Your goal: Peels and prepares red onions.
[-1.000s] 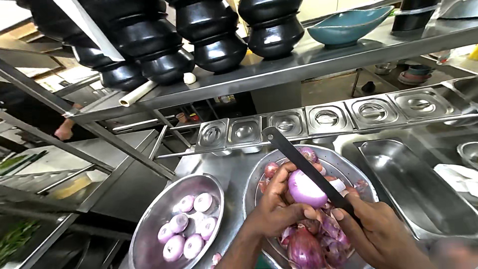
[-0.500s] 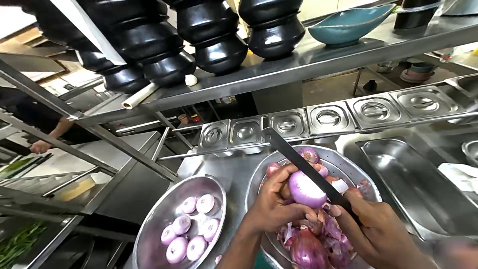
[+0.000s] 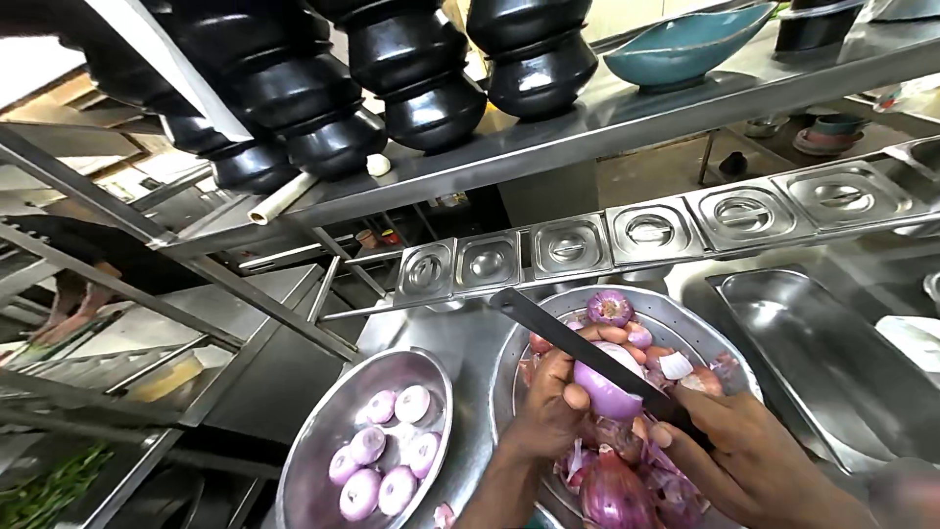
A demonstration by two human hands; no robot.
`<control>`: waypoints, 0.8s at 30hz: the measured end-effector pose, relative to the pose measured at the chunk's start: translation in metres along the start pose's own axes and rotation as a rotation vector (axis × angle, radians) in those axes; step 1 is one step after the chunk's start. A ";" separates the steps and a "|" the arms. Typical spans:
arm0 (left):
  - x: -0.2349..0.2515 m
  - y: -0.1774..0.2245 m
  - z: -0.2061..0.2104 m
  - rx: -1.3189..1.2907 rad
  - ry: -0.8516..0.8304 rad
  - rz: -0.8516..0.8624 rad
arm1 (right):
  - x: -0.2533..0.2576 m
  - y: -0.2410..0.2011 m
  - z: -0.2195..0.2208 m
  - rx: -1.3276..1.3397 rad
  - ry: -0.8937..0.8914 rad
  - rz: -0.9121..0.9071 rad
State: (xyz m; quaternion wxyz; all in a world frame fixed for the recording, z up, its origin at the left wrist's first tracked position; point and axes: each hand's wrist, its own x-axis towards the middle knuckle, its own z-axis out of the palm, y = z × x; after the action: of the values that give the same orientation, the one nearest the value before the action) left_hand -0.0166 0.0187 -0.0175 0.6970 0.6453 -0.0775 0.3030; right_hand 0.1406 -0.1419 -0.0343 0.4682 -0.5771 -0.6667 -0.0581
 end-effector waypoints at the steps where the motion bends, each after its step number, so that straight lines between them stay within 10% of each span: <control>1: -0.002 -0.004 0.005 -0.050 0.050 -0.021 | 0.000 0.000 0.002 -0.005 0.004 0.007; 17: 0.010 -0.024 0.037 -0.094 0.446 -0.165 | -0.005 -0.024 0.026 -0.355 0.091 -0.174; 24: 0.008 -0.022 0.033 -0.056 0.435 -0.076 | 0.008 -0.005 0.003 -0.117 0.128 0.151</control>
State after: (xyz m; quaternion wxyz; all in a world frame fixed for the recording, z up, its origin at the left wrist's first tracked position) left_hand 0.0102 -0.0094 -0.0271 0.7258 0.5476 0.0906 0.4063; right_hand 0.1357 -0.1359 -0.0280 0.4782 -0.6472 -0.5855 -0.0983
